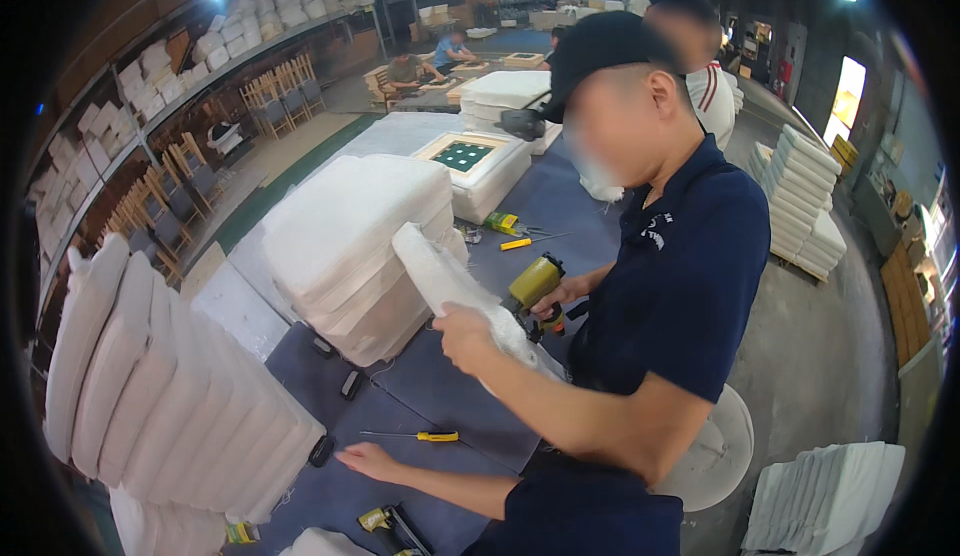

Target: The person wraps white fabric around rectangular foam cushions and secures the fabric to the wooden base using a pneumatic staple gun. They repeatedly pick up cushions, align the fabric, and staple the edges before stacking the finished units.

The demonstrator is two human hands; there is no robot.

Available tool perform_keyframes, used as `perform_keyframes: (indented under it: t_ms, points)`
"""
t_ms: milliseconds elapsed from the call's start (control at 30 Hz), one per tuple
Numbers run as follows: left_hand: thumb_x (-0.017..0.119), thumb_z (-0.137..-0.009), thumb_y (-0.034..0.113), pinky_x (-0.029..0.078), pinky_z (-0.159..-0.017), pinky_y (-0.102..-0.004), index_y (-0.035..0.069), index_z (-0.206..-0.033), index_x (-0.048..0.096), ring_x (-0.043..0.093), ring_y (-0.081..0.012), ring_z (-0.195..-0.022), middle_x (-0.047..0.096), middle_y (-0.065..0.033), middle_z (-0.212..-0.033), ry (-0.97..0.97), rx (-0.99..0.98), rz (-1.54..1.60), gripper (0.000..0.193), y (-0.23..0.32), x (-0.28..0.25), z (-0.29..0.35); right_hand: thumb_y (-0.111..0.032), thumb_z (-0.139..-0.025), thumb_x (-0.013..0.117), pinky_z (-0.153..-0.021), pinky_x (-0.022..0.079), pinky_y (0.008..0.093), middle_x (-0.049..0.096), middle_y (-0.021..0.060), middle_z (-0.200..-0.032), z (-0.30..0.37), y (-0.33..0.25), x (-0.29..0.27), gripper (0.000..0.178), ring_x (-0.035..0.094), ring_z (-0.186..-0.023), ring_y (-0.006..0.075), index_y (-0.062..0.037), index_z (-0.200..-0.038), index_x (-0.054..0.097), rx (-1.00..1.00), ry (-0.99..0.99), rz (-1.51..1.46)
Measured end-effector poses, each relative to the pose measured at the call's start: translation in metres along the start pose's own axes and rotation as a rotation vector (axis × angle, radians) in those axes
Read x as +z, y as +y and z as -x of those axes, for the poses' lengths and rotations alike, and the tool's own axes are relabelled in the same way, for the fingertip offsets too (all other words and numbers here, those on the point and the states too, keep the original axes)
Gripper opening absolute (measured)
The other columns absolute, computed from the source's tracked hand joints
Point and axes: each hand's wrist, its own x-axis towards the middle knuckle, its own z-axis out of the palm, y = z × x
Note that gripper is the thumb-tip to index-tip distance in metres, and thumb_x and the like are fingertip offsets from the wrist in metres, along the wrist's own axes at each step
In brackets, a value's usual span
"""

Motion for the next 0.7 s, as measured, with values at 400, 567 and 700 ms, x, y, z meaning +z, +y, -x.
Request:
perform_keyframes:
  t_ms: [400, 567, 700]
  points:
    - [0.056, -0.106, 0.048, 0.051, -0.069, -0.0494, 0.006, -0.103, 0.07, 0.065, -0.0297, -0.077, 0.067, -0.0176, -0.086, -0.464, -0.467, 0.491, 0.044, -0.276, 0.272, 0.164, -0.044, -0.099, 0.068, -0.082, 0.058, 0.0448, 0.08, 0.0091, -0.097, 0.188, 0.179, 0.025, 0.034, 0.076, -0.092, 0.0296, -0.0125, -0.109, 0.077, 0.465, -0.348, 0.756]
    - [0.055, -0.105, 0.051, 0.051, -0.063, -0.0486, 0.005, -0.097, 0.07, 0.063, -0.0283, -0.069, 0.066, -0.0151, -0.078, -0.517, -0.947, 0.579, 0.049, -0.455, 0.3, 0.248, -0.032, -0.105, 0.065, -0.073, 0.06, 0.033, 0.08, 0.0092, -0.091, 0.226, 0.197, 0.119, 0.03, 0.076, -0.078, 0.0173, -0.0039, -0.113, 0.075, 0.599, -0.245, 0.572]
    - [0.055, -0.105, 0.054, 0.05, -0.059, -0.0479, 0.005, -0.092, 0.07, 0.062, -0.0271, -0.063, 0.066, -0.0132, -0.071, -0.331, -1.355, 0.634, 0.053, -0.537, 0.312, 0.275, -0.034, -0.108, 0.063, -0.072, 0.06, 0.0302, 0.079, 0.0087, -0.092, 0.229, 0.192, 0.211, 0.035, 0.076, -0.078, 0.0171, -0.0031, -0.124, 0.071, 0.661, -0.39, 0.431]
